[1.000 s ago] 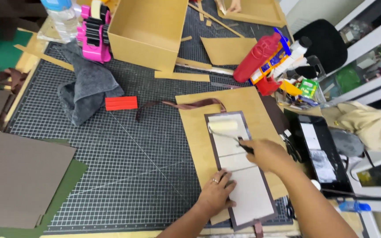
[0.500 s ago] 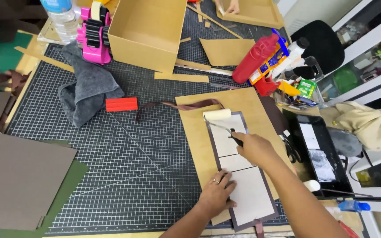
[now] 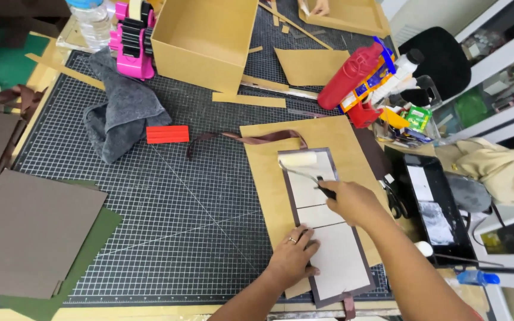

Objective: The person smooths the edges of a brown paper cover onto a white board using a red plastic tool, then uses a sanding block to rub the surface. They apply glue with a roller to the white board and place it onto a brown paper sheet, pressing the edges to adhere.

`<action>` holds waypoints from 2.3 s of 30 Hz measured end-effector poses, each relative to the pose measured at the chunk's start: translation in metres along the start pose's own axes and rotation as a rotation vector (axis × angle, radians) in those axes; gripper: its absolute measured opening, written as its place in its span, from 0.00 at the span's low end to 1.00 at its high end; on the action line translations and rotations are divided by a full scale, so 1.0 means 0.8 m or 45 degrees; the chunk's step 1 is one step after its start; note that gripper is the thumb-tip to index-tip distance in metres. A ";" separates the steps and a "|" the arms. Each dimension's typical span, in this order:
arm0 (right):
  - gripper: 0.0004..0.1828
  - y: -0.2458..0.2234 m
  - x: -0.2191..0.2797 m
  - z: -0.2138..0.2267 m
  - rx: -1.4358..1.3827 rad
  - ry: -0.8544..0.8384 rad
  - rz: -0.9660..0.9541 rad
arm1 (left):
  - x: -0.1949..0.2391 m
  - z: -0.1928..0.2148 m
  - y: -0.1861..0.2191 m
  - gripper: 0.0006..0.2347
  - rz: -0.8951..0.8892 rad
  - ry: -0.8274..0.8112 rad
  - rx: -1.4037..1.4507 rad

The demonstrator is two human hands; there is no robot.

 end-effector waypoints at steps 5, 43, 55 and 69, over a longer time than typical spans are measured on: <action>0.30 0.001 -0.023 -0.015 -0.012 0.058 0.005 | 0.002 0.004 0.003 0.32 0.007 -0.006 0.057; 0.30 0.056 0.099 -0.131 0.103 -0.051 0.020 | 0.013 -0.065 0.008 0.22 -0.462 0.525 0.038; 0.29 0.058 0.116 -0.132 0.107 -0.061 0.008 | 0.013 -0.058 0.020 0.25 -0.233 0.169 -0.001; 0.29 0.055 0.128 -0.111 0.157 -0.134 0.019 | 0.012 -0.058 0.016 0.25 -0.234 0.198 0.051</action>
Point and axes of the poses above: each hand's wrist, its own x-axis away from the middle knuckle, its own z-axis out of the back of the hand, y = z × x, the point moved 4 cm from there along -x, towards the middle knuckle, and after that the axes turned 10 degrees about x, right-handed, at the moved point
